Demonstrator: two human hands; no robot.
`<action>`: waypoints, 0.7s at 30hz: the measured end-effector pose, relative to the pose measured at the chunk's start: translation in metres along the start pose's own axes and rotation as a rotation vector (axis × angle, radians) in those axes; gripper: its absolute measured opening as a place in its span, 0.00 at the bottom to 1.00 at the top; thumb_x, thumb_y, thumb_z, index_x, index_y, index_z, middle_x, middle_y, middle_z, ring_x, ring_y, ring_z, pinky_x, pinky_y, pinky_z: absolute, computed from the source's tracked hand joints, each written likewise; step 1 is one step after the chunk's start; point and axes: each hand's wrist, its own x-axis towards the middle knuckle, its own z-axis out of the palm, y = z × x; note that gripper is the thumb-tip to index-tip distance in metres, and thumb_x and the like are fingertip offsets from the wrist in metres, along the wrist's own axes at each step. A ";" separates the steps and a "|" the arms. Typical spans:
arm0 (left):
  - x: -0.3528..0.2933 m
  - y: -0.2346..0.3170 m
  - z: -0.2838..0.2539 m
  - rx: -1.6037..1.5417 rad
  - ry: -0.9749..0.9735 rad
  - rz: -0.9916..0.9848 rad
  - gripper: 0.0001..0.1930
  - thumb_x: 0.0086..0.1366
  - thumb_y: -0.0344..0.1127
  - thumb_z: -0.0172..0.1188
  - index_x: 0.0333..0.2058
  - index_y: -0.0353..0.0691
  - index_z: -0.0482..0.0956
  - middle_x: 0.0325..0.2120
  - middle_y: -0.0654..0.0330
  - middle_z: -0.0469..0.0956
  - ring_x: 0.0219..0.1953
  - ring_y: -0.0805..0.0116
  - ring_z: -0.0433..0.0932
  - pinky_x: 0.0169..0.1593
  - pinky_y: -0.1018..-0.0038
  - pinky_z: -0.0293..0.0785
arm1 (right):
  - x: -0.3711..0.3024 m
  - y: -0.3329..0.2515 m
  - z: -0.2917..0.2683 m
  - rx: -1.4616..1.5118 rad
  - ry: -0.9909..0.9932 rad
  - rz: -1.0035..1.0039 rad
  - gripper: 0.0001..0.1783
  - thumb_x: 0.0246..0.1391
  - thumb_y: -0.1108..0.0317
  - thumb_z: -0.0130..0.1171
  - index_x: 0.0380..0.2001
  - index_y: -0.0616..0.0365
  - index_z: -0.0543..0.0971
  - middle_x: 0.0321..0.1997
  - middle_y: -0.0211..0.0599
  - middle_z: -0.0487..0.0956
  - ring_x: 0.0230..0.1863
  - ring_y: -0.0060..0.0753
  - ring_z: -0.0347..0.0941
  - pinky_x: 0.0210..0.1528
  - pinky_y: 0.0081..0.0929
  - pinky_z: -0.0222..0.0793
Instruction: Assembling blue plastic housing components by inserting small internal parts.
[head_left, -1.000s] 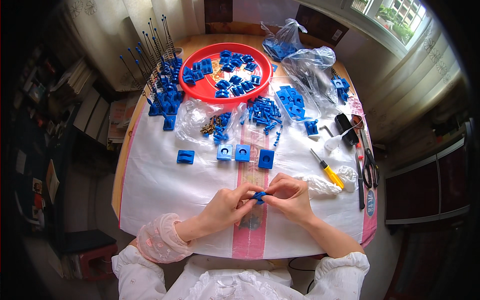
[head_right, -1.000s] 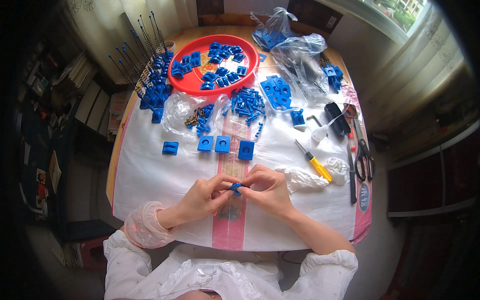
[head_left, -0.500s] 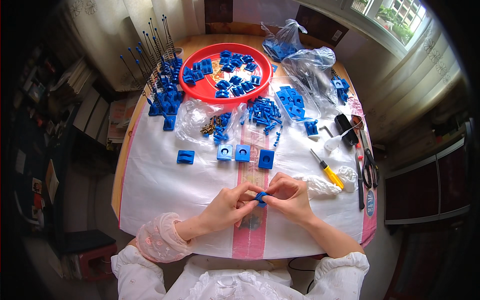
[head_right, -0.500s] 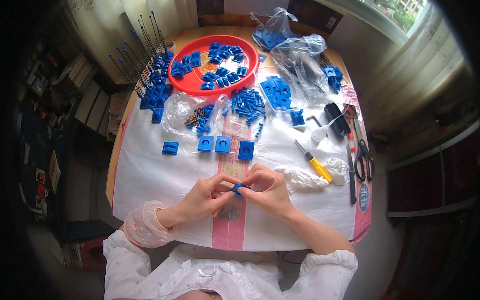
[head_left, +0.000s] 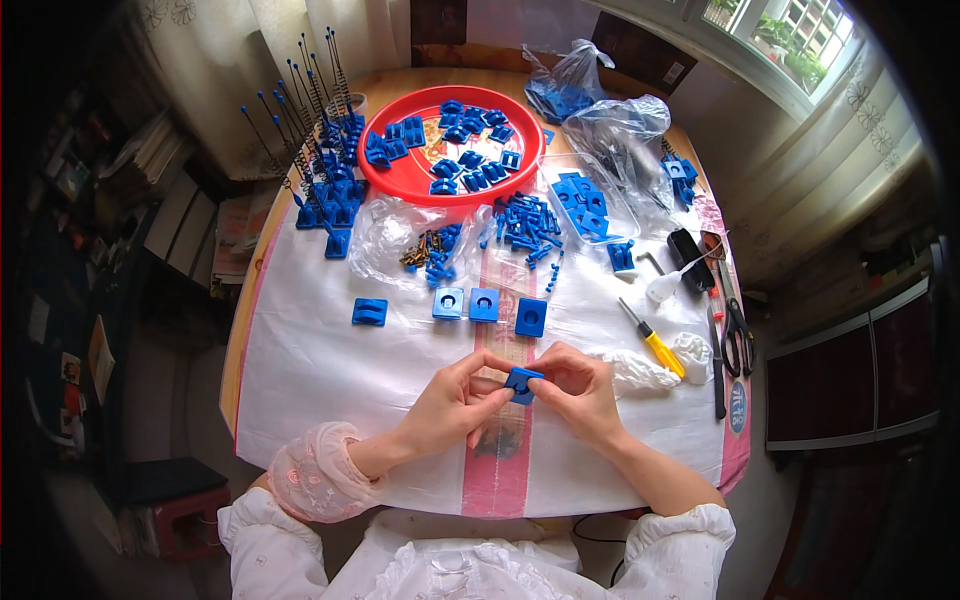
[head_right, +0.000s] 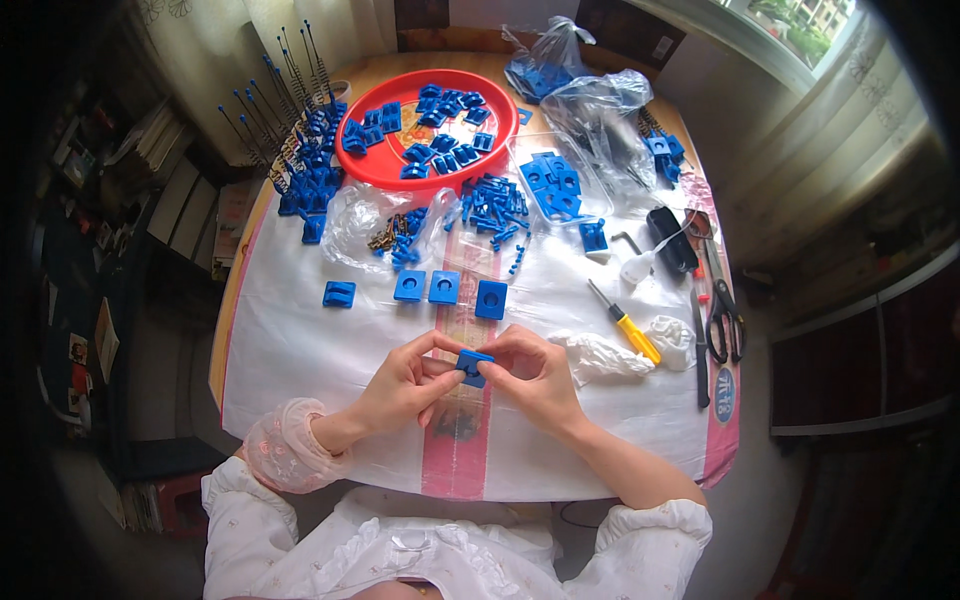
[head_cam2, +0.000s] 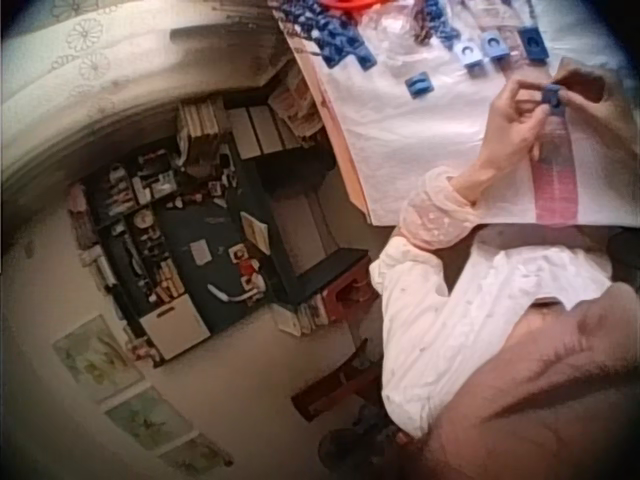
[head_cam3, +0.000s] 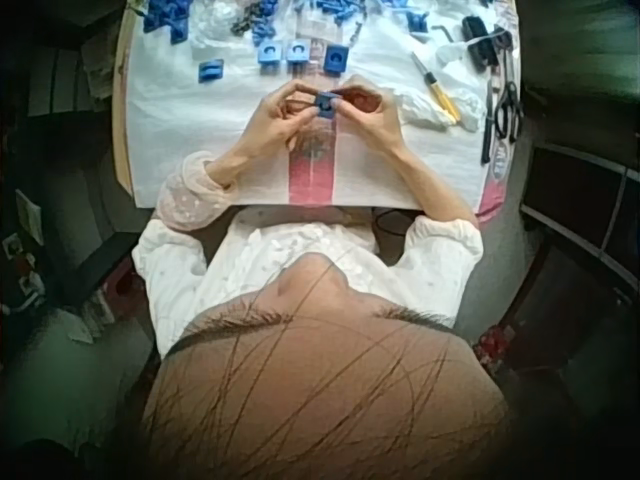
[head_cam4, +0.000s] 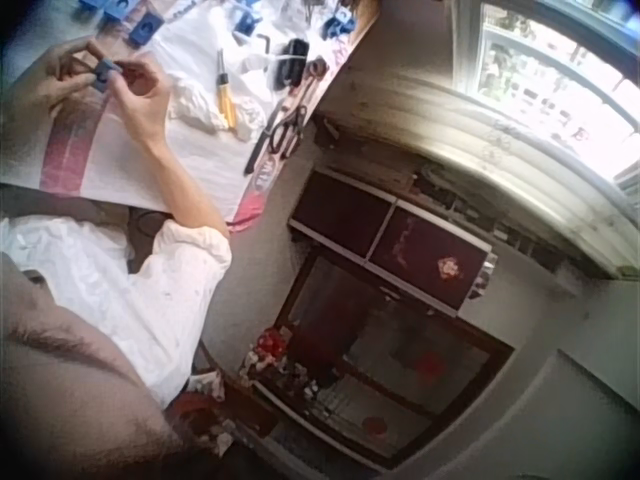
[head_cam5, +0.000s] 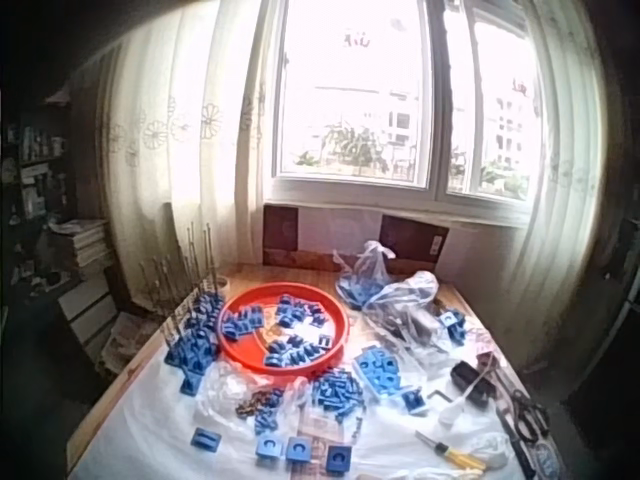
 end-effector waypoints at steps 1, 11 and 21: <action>0.000 0.000 0.001 -0.011 0.006 0.004 0.12 0.69 0.25 0.54 0.50 0.34 0.68 0.28 0.56 0.83 0.12 0.80 0.72 0.15 0.83 0.62 | 0.000 0.000 0.000 -0.003 0.000 -0.004 0.08 0.51 0.80 0.64 0.36 0.66 0.82 0.34 0.34 0.78 0.37 0.21 0.74 0.40 0.21 0.69; 0.001 0.001 0.000 -0.032 -0.014 -0.019 0.12 0.68 0.26 0.55 0.49 0.34 0.68 0.27 0.56 0.83 0.12 0.80 0.71 0.14 0.83 0.61 | -0.001 0.001 -0.002 -0.025 0.010 -0.019 0.05 0.50 0.81 0.64 0.32 0.67 0.82 0.32 0.35 0.78 0.34 0.21 0.75 0.35 0.20 0.71; 0.001 -0.003 -0.002 -0.034 -0.022 -0.012 0.12 0.67 0.26 0.56 0.48 0.35 0.69 0.30 0.53 0.84 0.12 0.80 0.71 0.14 0.83 0.62 | -0.002 0.001 -0.002 -0.039 0.006 -0.015 0.04 0.49 0.82 0.64 0.31 0.67 0.83 0.32 0.36 0.79 0.32 0.21 0.75 0.34 0.19 0.71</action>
